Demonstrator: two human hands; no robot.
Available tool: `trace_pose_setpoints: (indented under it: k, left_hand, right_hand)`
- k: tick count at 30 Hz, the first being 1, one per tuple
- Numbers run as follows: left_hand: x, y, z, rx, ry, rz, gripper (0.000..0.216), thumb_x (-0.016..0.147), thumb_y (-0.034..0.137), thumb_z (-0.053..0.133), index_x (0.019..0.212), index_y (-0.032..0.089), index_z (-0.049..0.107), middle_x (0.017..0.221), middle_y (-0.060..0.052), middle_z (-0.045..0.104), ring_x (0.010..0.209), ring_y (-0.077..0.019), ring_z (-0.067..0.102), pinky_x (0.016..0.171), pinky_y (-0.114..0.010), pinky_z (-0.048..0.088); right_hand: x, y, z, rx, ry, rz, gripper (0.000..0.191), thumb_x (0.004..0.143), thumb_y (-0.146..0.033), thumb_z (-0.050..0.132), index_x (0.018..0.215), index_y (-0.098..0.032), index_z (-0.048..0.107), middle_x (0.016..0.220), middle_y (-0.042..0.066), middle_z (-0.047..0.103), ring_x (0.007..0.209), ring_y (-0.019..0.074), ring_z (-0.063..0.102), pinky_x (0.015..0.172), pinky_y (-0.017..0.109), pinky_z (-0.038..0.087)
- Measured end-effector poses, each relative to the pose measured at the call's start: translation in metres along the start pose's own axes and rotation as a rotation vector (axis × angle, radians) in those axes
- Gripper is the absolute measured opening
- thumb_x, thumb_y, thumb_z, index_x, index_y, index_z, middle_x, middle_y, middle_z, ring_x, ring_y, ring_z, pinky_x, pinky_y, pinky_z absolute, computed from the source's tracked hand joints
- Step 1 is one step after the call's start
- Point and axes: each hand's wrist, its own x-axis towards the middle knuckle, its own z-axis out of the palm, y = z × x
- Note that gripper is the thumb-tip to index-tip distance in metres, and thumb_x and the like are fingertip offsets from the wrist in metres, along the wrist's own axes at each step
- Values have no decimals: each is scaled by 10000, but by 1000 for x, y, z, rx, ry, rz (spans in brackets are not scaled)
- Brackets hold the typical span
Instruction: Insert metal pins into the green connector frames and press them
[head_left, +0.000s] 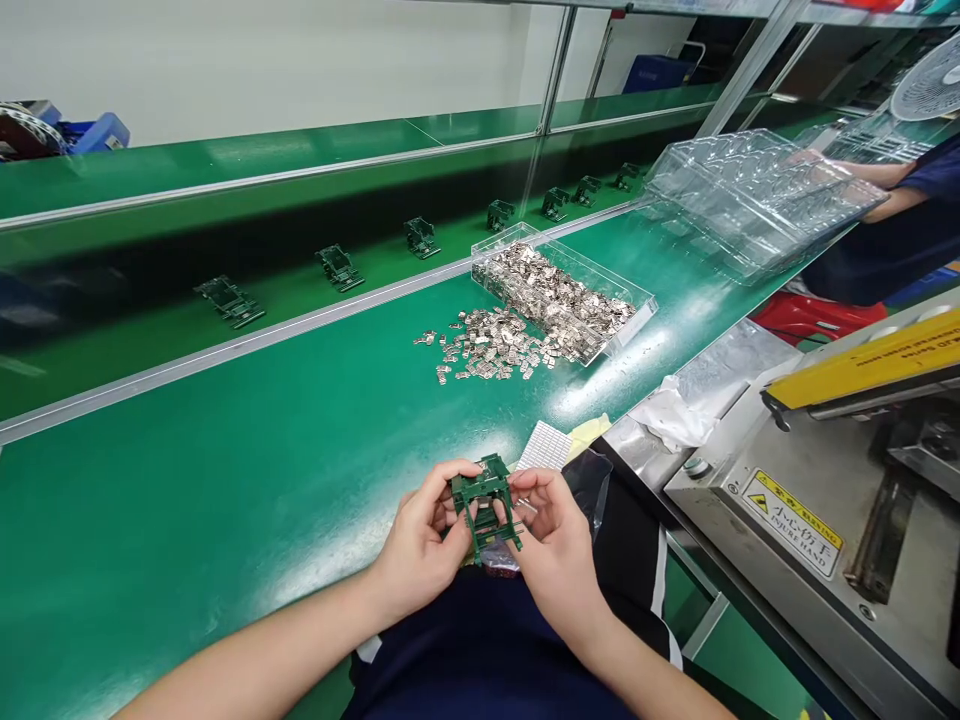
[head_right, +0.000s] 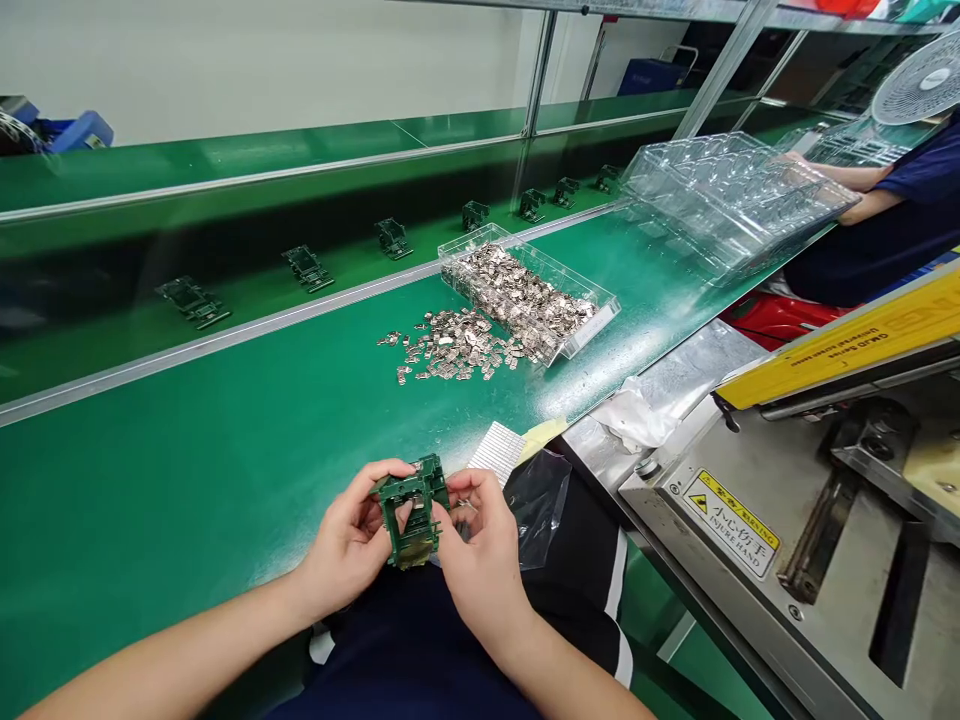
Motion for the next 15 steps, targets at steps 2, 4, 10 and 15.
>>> trace_pose_setpoints:
  k: [2,4,10,15]
  left_hand:
    - [-1,1,2,9,2,-10,262,881,315,556,1131,249,515,821,-17,604,669,-127,577,620,-216,489]
    - [-2,1,4,17,14,-13,258,878,300,556,1128,252,514,826,-16,606,687,-127,581,625,-210,487]
    - [-5,6,11,49,27,-25,271,873,296,561,1134,261,498,815,-8,600,671,-124,571,586,-200,472]
    - [-7,11,18,54,16,-12,258,871,271,556,1121,259,495,768,11,586,622,-111,537,559,-191,452]
  right_hand:
    - [0,-1,1,106,-14,59,250,793,-342,716,898,-226,522,822,13,569,702,161,572,610,255,502]
    - [0,-2,1,159,-7,77,273,765,-342,746,858,-222,520,802,5,564,710,155,571,617,243,501]
    - [-3,-2,-3,236,15,71,281,739,-335,773,800,-222,523,757,-6,561,665,145,552,579,233,488]
    - [-6,-1,-7,269,48,76,312,711,-322,797,744,-213,507,728,-11,537,642,135,510,559,223,462]
